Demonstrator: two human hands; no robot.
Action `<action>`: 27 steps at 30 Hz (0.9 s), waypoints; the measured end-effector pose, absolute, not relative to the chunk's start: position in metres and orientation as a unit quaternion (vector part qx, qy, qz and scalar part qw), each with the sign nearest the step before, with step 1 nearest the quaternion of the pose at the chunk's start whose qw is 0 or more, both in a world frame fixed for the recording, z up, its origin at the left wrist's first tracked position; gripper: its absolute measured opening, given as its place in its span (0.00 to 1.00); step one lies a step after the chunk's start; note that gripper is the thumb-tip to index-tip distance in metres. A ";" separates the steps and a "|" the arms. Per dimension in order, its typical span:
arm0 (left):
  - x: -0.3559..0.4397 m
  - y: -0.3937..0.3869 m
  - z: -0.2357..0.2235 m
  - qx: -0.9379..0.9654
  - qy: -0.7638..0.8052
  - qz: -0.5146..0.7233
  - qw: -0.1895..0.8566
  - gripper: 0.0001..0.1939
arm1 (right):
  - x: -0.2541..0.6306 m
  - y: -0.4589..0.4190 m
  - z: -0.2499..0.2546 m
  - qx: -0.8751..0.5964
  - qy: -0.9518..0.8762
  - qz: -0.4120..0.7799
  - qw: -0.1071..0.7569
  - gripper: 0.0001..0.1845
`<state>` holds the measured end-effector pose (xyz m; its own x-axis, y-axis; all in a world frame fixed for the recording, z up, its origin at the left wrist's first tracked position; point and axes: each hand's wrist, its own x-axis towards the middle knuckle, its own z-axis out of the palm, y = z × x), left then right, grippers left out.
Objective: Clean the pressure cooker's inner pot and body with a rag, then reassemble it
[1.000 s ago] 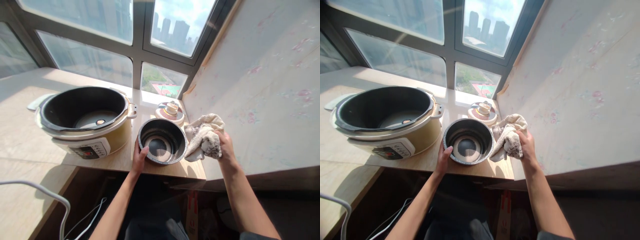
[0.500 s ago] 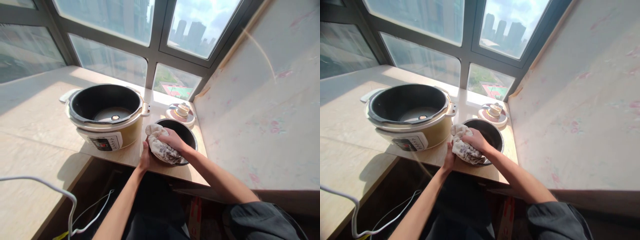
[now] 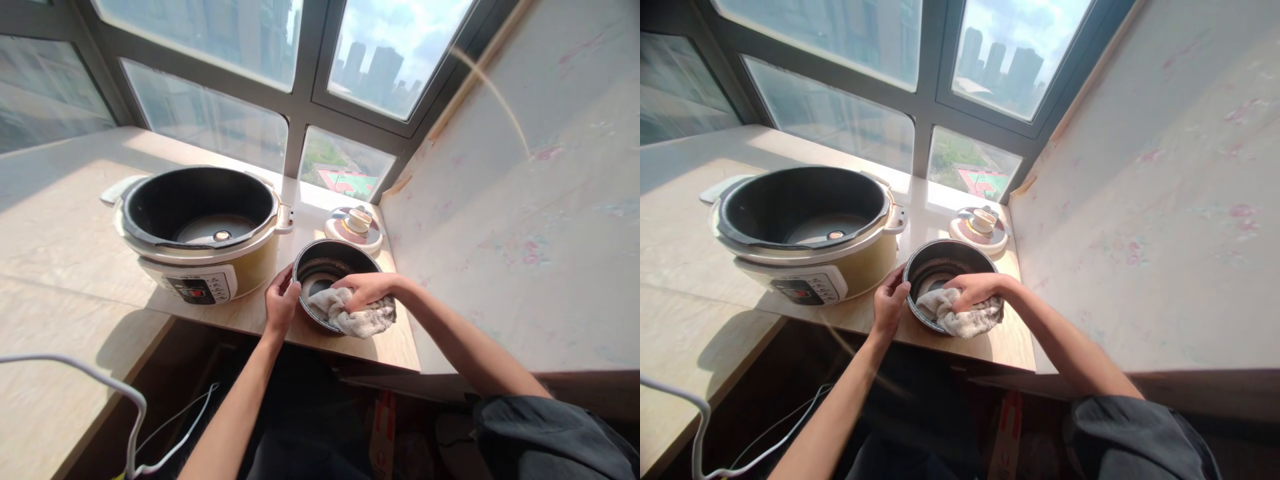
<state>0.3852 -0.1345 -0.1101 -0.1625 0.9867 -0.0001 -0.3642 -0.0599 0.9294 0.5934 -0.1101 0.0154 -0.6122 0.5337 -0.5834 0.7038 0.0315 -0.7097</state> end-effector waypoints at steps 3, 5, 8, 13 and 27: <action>0.384 -0.132 -0.103 0.359 0.428 0.628 0.542 0.33 | 0.602 -0.103 0.031 0.438 0.761 -0.448 0.167 0.21; 0.380 -0.131 -0.098 0.363 0.423 0.611 0.562 0.34 | 0.606 -0.101 0.037 0.459 0.791 -0.354 0.197 0.24; 0.371 -0.128 -0.090 0.387 0.410 0.569 0.598 0.34 | 0.608 -0.098 0.039 0.464 0.842 -0.187 0.203 0.28; 0.363 -0.122 -0.081 0.423 0.386 0.528 0.627 0.37 | 0.600 -0.086 0.017 0.370 0.906 0.073 0.191 0.09; 0.371 -0.124 -0.086 0.449 0.390 0.540 0.596 0.35 | 0.552 -0.058 -0.072 -0.012 0.981 0.193 -0.011 0.14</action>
